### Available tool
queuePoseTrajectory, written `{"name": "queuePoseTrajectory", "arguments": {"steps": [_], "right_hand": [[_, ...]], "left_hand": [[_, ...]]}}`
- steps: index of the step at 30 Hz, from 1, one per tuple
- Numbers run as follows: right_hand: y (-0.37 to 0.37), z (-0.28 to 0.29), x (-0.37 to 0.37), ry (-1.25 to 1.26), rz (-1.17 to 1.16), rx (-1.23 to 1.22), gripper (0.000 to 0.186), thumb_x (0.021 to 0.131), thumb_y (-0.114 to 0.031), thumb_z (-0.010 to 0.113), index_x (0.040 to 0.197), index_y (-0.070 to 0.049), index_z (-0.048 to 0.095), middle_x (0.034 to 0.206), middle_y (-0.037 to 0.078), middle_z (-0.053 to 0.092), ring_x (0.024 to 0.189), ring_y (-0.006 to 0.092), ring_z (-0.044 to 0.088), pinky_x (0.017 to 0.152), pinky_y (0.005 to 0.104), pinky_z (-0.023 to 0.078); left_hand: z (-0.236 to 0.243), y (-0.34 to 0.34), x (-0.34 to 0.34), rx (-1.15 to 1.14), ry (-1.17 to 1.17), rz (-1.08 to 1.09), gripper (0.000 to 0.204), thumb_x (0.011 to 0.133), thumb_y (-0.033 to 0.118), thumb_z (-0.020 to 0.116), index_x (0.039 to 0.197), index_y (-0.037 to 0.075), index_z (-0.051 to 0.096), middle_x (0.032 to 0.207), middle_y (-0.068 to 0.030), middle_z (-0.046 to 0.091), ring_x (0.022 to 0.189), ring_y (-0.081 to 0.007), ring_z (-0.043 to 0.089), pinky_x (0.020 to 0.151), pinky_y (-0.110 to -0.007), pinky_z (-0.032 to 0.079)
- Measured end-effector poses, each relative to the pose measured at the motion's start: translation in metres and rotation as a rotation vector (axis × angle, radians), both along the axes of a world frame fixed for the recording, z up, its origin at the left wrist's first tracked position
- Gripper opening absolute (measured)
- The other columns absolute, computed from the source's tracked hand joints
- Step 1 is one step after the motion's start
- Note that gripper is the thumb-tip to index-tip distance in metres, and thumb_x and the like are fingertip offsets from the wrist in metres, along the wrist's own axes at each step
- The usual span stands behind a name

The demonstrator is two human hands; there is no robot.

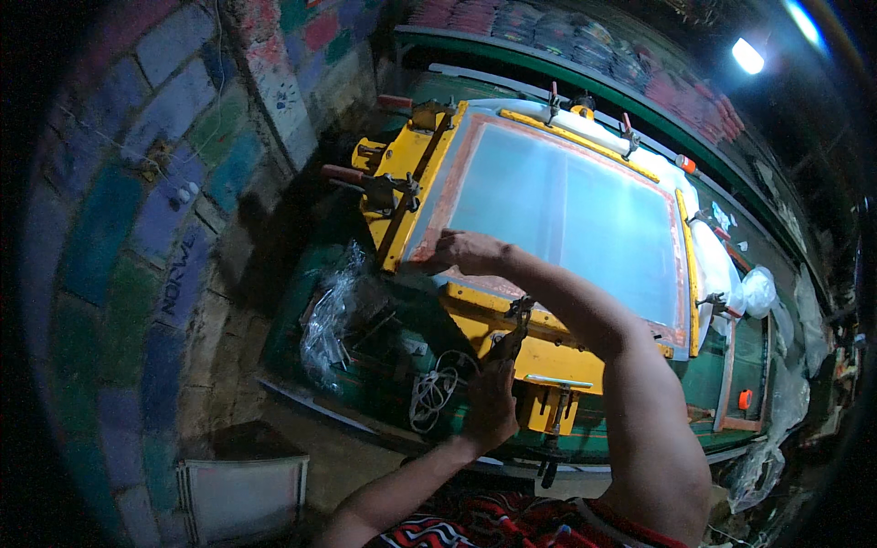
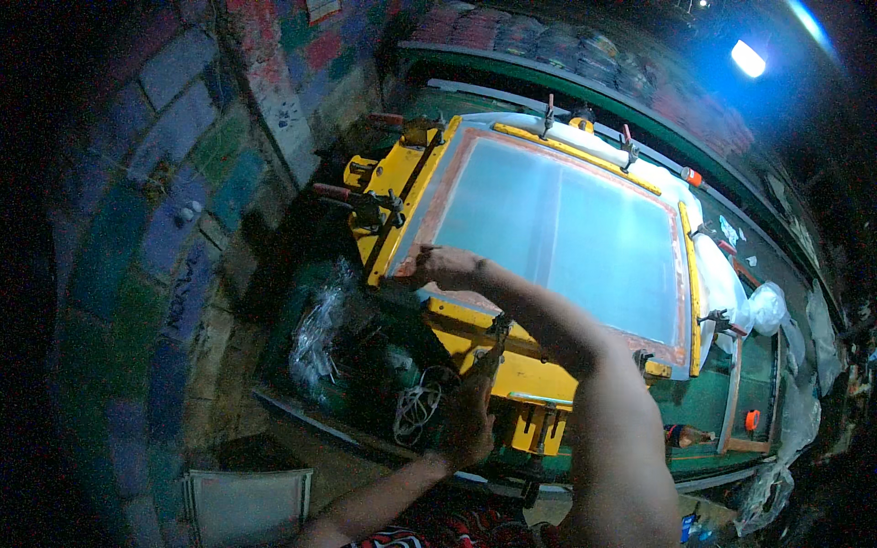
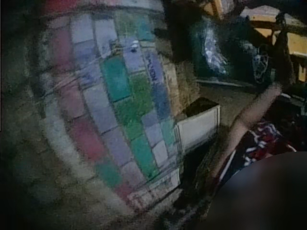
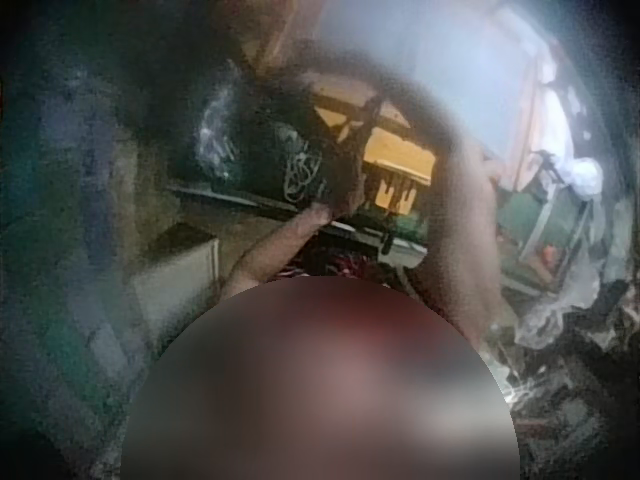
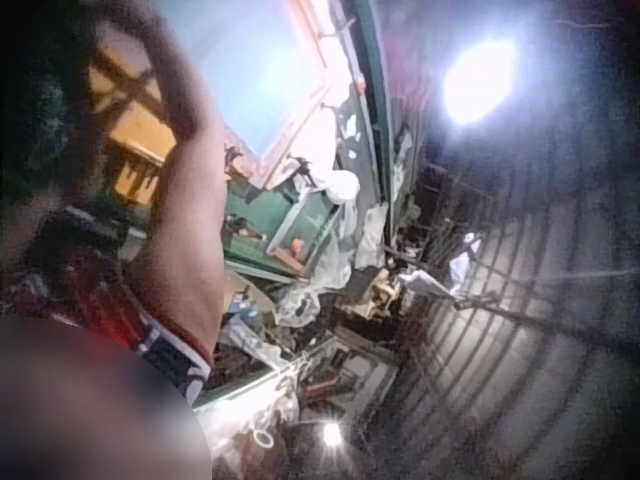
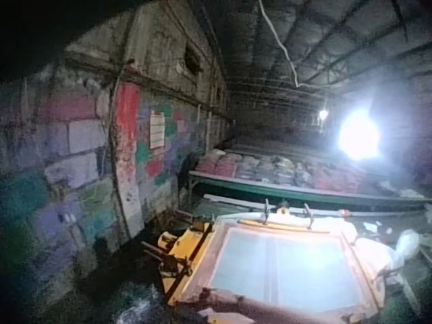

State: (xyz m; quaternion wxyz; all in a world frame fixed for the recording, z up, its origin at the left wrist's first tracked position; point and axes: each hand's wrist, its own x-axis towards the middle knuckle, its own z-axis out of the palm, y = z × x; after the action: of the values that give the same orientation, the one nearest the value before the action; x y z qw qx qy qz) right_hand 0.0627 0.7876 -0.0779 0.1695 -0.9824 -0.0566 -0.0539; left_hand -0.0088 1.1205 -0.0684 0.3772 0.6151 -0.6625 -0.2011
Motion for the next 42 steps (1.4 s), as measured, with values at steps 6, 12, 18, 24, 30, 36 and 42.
{"name": "queuePoseTrajectory", "arguments": {"steps": [6,12,18,24,30,36,42], "right_hand": [[-0.001,0.032,-0.058,0.053,0.070,-0.122,0.047,0.072,0.005,0.064,0.116,-0.009,0.073,0.103,0.011,0.070,0.101,0.0326,0.062,0.100,0.0426,0.049],[-0.012,0.055,-0.079,0.388,-0.046,-0.239,0.022,0.077,0.000,0.068,0.097,-0.005,0.072,0.098,0.012,0.071,0.102,0.0324,0.064,0.099,0.0418,0.049],[0.000,0.037,-0.102,0.063,-0.095,-0.047,0.035,0.075,0.008,0.060,0.104,-0.006,0.074,0.103,0.010,0.071,0.106,0.0308,0.062,0.099,0.0403,0.049],[-0.009,0.024,-0.177,0.066,-0.070,-0.083,0.038,0.073,0.007,0.059,0.106,-0.007,0.072,0.102,0.009,0.070,0.103,0.0302,0.062,0.097,0.0398,0.048],[-0.006,0.061,-0.244,0.295,-0.122,-0.158,0.027,0.077,0.003,0.064,0.100,-0.007,0.072,0.101,0.010,0.072,0.102,0.0301,0.063,0.094,0.0395,0.051],[0.006,0.097,-0.277,0.072,-0.397,0.007,0.015,0.084,-0.003,0.065,0.099,-0.004,0.070,0.095,0.012,0.070,0.097,0.0315,0.063,0.090,0.0422,0.053],[0.051,0.127,-0.268,-0.088,-0.652,0.179,0.015,0.090,-0.005,0.069,0.104,-0.001,0.069,0.100,0.016,0.071,0.096,0.0367,0.067,0.083,0.0430,0.056]], "left_hand": [[-0.002,0.004,-0.005,-0.028,-0.073,0.086,0.082,0.079,-0.006,0.063,0.151,-0.007,0.026,0.142,-0.0302,0.040,0.129,-0.0464,0.044,0.108,-0.058,0.034],[-0.003,0.005,-0.009,0.060,-0.047,0.105,0.076,0.091,-0.002,0.059,0.156,-0.007,0.021,0.142,-0.0316,0.038,0.130,-0.0494,0.042,0.113,-0.053,0.035],[-0.019,-0.002,-0.012,-0.003,0.182,0.094,0.077,0.087,-0.017,0.054,0.155,-0.007,0.018,0.152,-0.0279,0.024,0.148,-0.0440,0.029,0.123,-0.044,0.032],[-0.010,0.005,-0.009,0.099,0.137,0.111,0.076,0.085,-0.019,0.054,0.153,-0.006,0.021,0.154,-0.0229,0.022,0.149,-0.0390,0.028,0.125,-0.042,0.032],[-0.001,0.005,-0.008,0.094,0.081,0.123,0.078,0.086,-0.013,0.061,0.153,-0.007,0.022,0.152,-0.0232,0.027,0.145,-0.0401,0.033,0.124,-0.044,0.031],[-0.017,0.001,-0.009,0.044,0.089,0.133,0.073,0.086,-0.009,0.061,0.151,-0.007,0.026,0.147,-0.0240,0.034,0.138,-0.0417,0.038,0.116,-0.047,0.034],[-0.022,-0.003,0.002,-0.116,-0.066,0.103,0.070,0.088,0.008,0.069,0.148,-0.005,0.033,0.142,-0.0265,0.044,0.125,-0.0453,0.047,0.104,-0.055,0.037]]}}
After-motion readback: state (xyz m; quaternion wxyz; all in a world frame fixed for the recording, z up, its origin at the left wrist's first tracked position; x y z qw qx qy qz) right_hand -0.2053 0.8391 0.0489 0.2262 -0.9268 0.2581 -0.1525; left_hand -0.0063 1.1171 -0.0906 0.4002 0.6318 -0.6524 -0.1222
